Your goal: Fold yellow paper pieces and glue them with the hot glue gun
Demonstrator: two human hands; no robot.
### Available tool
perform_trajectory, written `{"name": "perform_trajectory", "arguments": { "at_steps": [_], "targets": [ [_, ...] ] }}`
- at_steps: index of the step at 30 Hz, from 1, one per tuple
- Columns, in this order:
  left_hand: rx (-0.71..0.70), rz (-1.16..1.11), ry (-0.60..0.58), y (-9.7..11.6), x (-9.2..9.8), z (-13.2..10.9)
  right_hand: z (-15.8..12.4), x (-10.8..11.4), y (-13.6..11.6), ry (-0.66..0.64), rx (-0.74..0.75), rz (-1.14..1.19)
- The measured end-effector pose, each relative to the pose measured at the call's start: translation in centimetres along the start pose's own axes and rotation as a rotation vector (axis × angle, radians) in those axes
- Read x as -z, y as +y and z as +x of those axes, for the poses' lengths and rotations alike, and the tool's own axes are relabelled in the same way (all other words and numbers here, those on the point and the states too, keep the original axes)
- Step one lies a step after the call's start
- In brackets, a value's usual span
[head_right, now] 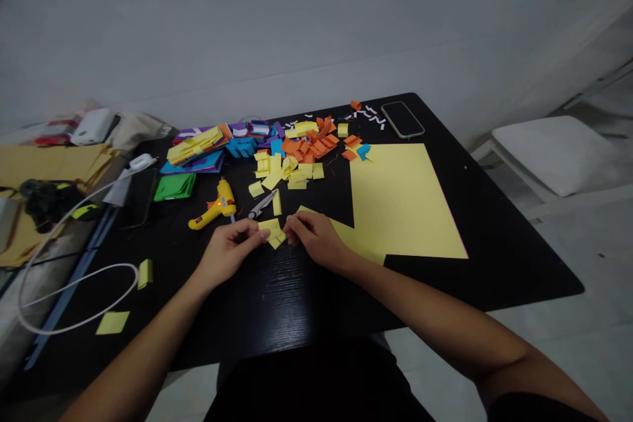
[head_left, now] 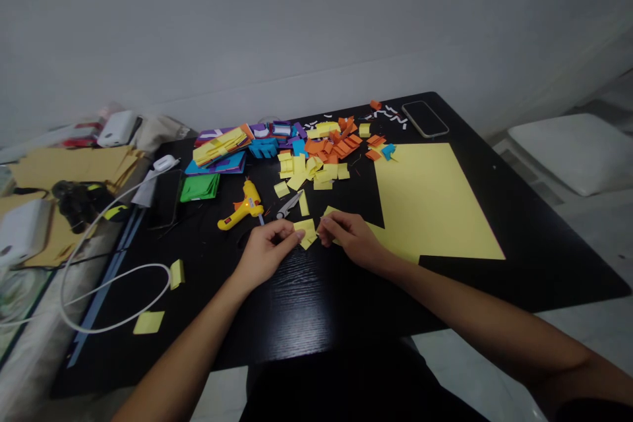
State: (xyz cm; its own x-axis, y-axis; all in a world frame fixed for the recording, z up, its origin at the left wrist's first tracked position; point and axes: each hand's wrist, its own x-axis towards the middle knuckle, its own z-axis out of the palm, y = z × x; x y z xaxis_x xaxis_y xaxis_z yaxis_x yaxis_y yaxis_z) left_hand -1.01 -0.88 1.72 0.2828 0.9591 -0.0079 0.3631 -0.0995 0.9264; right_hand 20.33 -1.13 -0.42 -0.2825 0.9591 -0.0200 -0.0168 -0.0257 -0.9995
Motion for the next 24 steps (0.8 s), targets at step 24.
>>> {"name": "perform_trajectory", "arguments": {
  "at_steps": [24],
  "targets": [
    [-0.022,0.056,-0.075,-0.62,-0.66,-0.21,-0.38,-0.47,0.06,-0.039,-0.042,-0.094]
  ]
}}
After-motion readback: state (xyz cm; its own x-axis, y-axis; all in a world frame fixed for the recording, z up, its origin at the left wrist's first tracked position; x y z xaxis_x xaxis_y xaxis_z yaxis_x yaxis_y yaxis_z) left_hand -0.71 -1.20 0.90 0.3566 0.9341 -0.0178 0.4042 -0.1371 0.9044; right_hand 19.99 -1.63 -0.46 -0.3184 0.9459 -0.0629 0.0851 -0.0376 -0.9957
